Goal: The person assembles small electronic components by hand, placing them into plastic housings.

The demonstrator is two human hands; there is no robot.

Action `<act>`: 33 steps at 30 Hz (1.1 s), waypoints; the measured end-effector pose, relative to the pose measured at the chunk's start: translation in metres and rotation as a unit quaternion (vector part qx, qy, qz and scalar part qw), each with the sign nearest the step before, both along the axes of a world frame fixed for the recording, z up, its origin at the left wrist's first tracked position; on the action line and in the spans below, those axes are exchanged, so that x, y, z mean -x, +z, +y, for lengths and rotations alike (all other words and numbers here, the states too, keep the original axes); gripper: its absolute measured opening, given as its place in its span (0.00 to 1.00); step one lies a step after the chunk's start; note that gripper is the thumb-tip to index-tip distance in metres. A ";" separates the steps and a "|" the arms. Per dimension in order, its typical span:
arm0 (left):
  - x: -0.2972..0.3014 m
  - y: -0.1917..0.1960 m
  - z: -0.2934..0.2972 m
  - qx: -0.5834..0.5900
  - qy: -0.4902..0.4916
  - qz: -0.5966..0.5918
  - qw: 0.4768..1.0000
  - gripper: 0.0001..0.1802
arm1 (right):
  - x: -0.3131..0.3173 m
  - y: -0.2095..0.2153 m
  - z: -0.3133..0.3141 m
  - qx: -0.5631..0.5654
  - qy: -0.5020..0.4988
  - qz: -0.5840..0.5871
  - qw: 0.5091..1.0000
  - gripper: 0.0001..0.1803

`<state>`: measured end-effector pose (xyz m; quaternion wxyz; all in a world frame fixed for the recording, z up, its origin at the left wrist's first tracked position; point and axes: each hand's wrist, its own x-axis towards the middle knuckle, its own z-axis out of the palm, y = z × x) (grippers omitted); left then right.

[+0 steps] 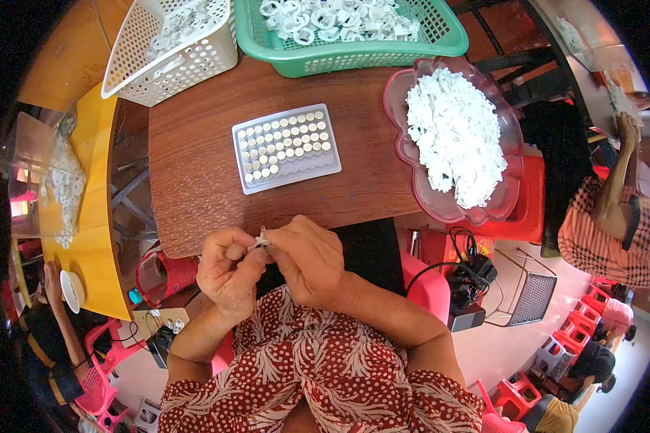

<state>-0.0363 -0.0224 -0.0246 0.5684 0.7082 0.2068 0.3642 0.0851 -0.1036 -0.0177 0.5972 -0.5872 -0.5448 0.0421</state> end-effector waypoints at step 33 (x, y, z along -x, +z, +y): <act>0.007 0.005 0.006 0.277 -0.040 -0.006 0.960 0.13 | 0.007 -0.002 0.005 0.106 -0.021 0.127 0.986 0.04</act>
